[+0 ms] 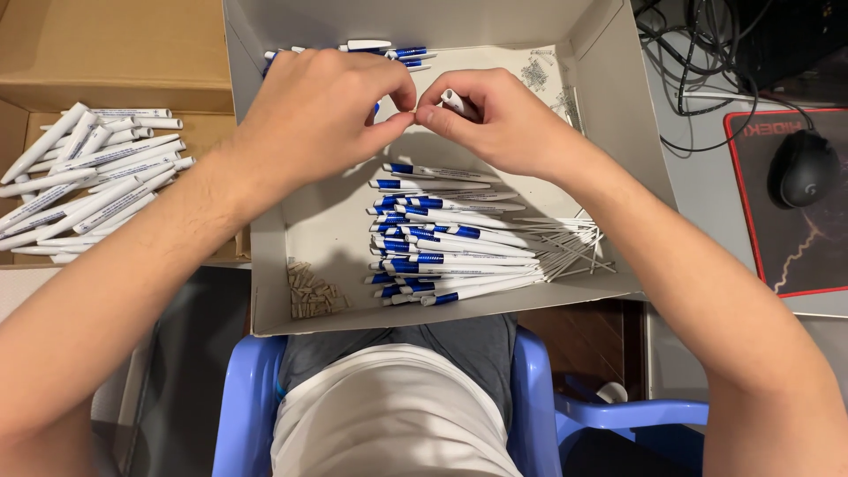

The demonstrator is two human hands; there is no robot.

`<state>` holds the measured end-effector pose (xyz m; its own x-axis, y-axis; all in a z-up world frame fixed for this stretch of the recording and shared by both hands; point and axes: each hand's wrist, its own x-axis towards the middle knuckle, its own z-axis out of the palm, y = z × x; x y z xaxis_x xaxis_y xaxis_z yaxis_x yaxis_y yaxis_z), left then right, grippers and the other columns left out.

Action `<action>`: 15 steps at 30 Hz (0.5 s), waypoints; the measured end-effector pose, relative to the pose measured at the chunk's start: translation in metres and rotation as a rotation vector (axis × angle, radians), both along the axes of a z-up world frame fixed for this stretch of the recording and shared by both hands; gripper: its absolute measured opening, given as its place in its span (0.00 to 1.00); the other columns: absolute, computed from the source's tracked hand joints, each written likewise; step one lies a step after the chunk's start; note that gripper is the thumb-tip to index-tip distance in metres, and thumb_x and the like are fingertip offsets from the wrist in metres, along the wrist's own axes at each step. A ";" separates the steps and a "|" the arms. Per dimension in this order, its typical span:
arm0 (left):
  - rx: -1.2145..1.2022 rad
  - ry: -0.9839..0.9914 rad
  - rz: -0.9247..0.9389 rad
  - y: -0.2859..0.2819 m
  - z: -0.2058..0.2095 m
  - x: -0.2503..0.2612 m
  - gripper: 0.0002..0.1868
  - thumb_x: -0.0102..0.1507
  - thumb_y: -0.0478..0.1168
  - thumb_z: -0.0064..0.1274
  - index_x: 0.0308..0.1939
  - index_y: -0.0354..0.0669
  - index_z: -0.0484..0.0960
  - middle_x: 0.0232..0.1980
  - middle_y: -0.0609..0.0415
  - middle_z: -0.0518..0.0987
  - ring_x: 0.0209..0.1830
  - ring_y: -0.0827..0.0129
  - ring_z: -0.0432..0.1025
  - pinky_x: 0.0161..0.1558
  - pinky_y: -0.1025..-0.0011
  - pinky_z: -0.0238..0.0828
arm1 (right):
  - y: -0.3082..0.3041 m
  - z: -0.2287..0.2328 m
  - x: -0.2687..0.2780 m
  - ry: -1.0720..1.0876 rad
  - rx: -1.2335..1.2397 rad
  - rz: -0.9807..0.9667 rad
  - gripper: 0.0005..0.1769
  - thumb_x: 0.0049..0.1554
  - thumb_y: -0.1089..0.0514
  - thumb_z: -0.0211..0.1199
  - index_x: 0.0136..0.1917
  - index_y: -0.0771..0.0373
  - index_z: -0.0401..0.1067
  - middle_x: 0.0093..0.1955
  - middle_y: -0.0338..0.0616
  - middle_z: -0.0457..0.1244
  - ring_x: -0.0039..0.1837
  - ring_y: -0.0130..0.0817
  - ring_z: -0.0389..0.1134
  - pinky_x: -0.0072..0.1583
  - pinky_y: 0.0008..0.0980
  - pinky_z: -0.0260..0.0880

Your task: Assembling ballpoint pens by inserting ink refills into barrels and attaching caps.

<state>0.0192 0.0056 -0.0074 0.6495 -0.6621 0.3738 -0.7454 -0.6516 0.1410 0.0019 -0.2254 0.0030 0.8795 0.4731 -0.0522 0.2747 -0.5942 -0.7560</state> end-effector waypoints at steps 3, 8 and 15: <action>0.001 0.036 -0.005 -0.001 0.001 0.000 0.08 0.71 0.49 0.57 0.39 0.57 0.81 0.36 0.66 0.82 0.32 0.58 0.75 0.27 0.51 0.67 | -0.002 -0.003 0.003 -0.013 0.010 -0.004 0.10 0.68 0.52 0.59 0.46 0.53 0.77 0.26 0.28 0.46 0.31 0.21 0.41 0.36 0.27 0.40; 0.144 0.164 0.057 0.011 0.002 0.015 0.19 0.65 0.54 0.61 0.54 0.52 0.79 0.45 0.64 0.85 0.43 0.51 0.78 0.31 0.46 0.71 | 0.001 0.005 0.000 -0.001 -0.007 -0.081 0.09 0.67 0.54 0.60 0.47 0.51 0.80 0.27 0.25 0.52 0.31 0.20 0.41 0.36 0.25 0.40; 0.700 0.336 0.131 0.021 -0.033 0.034 0.11 0.58 0.36 0.54 0.37 0.60 0.86 0.44 0.61 0.83 0.45 0.59 0.78 0.41 0.56 0.73 | 0.002 0.016 -0.003 0.141 0.128 -0.143 0.09 0.67 0.53 0.58 0.49 0.53 0.78 0.28 0.29 0.51 0.32 0.20 0.45 0.32 0.23 0.40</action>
